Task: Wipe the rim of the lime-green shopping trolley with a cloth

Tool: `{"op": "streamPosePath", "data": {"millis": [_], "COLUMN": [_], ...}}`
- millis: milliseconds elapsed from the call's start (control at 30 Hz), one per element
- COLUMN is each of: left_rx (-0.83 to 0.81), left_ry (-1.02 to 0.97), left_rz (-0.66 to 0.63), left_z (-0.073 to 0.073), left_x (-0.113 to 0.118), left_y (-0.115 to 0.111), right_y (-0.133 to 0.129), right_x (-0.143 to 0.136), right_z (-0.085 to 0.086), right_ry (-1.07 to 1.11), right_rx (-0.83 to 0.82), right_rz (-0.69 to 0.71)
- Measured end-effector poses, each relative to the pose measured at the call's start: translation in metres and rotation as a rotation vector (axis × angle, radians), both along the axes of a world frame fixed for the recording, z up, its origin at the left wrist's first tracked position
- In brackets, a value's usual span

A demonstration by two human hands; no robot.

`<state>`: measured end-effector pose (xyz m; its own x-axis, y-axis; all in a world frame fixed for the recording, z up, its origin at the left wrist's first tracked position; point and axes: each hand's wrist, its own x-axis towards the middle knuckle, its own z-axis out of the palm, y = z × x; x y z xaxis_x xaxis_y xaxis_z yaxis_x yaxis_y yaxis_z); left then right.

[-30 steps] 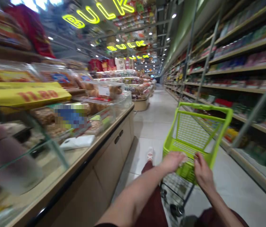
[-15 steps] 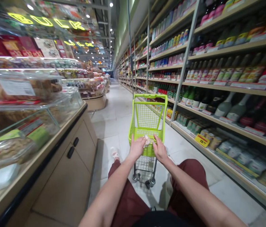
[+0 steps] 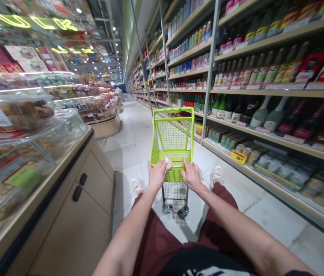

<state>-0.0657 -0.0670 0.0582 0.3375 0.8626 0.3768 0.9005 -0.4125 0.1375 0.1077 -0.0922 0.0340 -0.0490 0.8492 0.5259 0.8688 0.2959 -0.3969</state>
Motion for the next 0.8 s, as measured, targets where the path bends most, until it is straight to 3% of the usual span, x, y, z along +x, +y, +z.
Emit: {"op": "streamPosePath", "data": {"millis": [133, 333, 400, 667, 800], "left_rx": [0.013, 0.029, 0.024, 0.036, 0.032], "left_ry": [0.029, 0.077, 0.088, 0.110, 0.105], "left_rz": [0.125, -0.078, -0.101, 0.028, -0.005], "left_z": [0.005, 0.006, 0.007, 0.009, 0.006], "left_x": [-0.027, 0.027, 0.034, -0.021, -0.010], "left_y": [0.006, -0.008, -0.008, 0.000, -0.010], "right_y": [-0.003, -0.007, -0.009, -0.018, -0.022], "right_x": [0.003, -0.002, -0.002, 0.004, 0.003], "right_z": [0.003, 0.008, 0.011, 0.018, 0.025], "right_ry": [0.016, 0.014, -0.002, -0.009, -0.037], "right_rx": [-0.018, -0.022, -0.028, -0.073, -0.081], "right_rz": [-0.020, -0.028, -0.015, -0.007, -0.033]}}
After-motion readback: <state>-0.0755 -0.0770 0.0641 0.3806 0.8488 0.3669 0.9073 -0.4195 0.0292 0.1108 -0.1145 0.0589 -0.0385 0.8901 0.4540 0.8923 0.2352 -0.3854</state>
